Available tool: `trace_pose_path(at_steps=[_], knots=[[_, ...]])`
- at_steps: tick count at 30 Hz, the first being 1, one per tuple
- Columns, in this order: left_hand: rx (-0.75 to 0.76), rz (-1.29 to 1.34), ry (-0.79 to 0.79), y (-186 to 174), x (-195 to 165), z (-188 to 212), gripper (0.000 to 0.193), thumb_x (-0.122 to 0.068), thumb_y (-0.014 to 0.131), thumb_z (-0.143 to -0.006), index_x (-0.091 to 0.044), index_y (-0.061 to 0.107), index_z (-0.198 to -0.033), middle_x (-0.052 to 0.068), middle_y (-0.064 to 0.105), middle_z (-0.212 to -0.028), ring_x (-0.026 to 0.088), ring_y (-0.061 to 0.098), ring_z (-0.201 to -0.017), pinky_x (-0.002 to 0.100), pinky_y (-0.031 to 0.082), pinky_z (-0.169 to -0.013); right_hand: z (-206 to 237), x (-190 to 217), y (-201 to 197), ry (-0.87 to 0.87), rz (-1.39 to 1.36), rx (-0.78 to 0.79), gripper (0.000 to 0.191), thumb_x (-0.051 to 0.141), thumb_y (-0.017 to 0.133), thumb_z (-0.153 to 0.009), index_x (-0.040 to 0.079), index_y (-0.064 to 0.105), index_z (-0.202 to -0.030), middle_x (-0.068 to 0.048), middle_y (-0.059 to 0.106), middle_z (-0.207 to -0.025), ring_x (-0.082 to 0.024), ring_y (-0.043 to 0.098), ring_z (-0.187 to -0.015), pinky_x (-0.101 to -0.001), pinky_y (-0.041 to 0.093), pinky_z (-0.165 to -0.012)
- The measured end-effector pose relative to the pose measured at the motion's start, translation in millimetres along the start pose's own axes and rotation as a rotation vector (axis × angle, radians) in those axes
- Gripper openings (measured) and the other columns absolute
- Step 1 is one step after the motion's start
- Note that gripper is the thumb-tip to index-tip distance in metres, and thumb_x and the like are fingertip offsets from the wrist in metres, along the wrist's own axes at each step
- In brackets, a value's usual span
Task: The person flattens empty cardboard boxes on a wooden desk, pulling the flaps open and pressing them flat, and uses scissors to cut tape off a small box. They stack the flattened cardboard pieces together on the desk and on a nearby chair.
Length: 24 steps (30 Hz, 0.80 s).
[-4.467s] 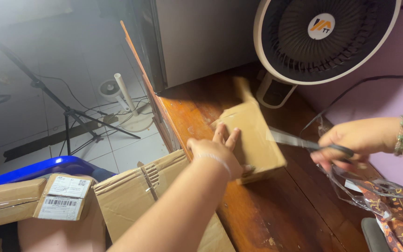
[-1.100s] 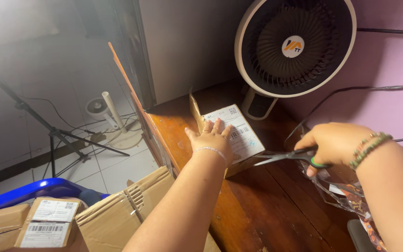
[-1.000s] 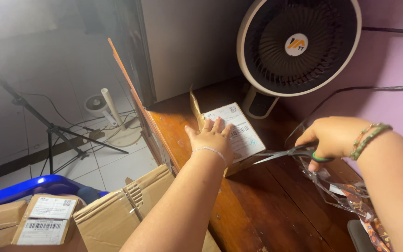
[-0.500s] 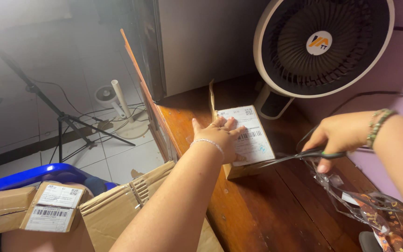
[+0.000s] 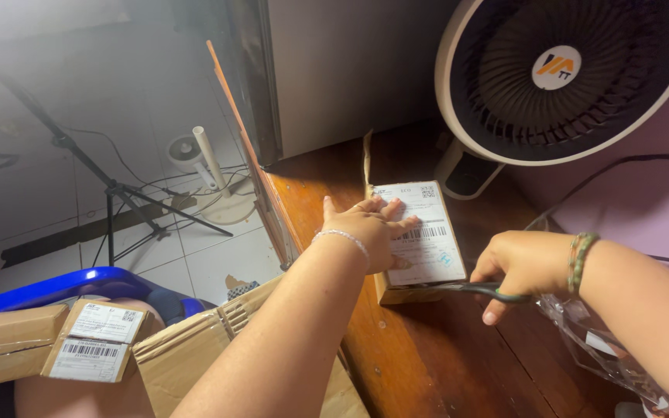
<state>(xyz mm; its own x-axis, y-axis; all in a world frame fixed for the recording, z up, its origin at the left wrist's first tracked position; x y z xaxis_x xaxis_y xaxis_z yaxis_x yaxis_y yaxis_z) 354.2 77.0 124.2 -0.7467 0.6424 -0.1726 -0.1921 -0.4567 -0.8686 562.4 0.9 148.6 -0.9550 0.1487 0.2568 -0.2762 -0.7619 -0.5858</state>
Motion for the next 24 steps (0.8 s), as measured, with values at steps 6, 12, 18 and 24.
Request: trace_pose_path(at_steps=[6,12,18,24], knots=[[0.005,-0.004,-0.005,-3.9,0.2,2.5,0.078,-0.060,0.060,-0.090,-0.054,0.019,-0.156,-0.021,0.006,-0.169,0.012,0.005,-0.157,0.077,0.003,-0.119,37.5,42.2,28.1,0.008,0.787,-0.316,0.018,0.027,0.079,-0.076,0.014,0.075,-0.088,-0.008,0.072,-0.079,-0.029,0.070,-0.083,-0.0430,0.055,-0.077],[-0.004,0.006,-0.003,-1.1,-2.9,0.2,0.079,-0.061,0.060,-0.090,-0.054,0.018,-0.156,-0.019,0.006,-0.169,0.012,0.004,-0.157,0.077,0.004,-0.118,57.8,55.9,28.0,-0.003,0.844,-0.323,0.008,0.022,0.076,-0.079,0.014,0.077,-0.081,-0.008,0.073,-0.081,-0.027,0.070,-0.084,-0.0424,0.055,-0.079],[-0.019,0.045,-0.023,1.2,-1.1,8.8,0.077,-0.060,0.058,-0.091,-0.053,0.018,-0.156,-0.018,0.005,-0.170,0.014,0.002,-0.158,0.077,0.003,-0.118,85.2,1.6,-0.4,0.502,0.443,0.027,0.036,0.041,0.090,-0.069,0.023,0.081,-0.099,0.001,0.080,-0.091,-0.015,0.074,-0.093,-0.0362,0.053,-0.085],[-0.032,0.069,-0.018,-3.5,-12.0,28.4,0.077,-0.061,0.054,-0.092,-0.047,0.017,-0.158,-0.012,0.001,-0.171,0.016,-0.003,-0.158,0.077,0.004,-0.117,23.5,-73.8,55.5,0.478,0.237,-0.030,0.059,0.059,0.091,-0.071,0.017,0.080,-0.110,-0.002,0.077,-0.098,-0.017,0.072,-0.093,-0.0341,0.055,-0.089]])
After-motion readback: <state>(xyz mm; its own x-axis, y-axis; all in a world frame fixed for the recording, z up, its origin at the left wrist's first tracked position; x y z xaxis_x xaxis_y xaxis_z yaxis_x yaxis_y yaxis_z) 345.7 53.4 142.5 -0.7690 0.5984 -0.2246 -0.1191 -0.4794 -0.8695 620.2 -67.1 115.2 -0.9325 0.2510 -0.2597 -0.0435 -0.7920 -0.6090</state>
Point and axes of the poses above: each hand's wrist, its own z-axis away from the middle knuckle, its own y-axis out of the palm, x = y × z, the point moved 1 cm from there along -z, towards the middle knuckle
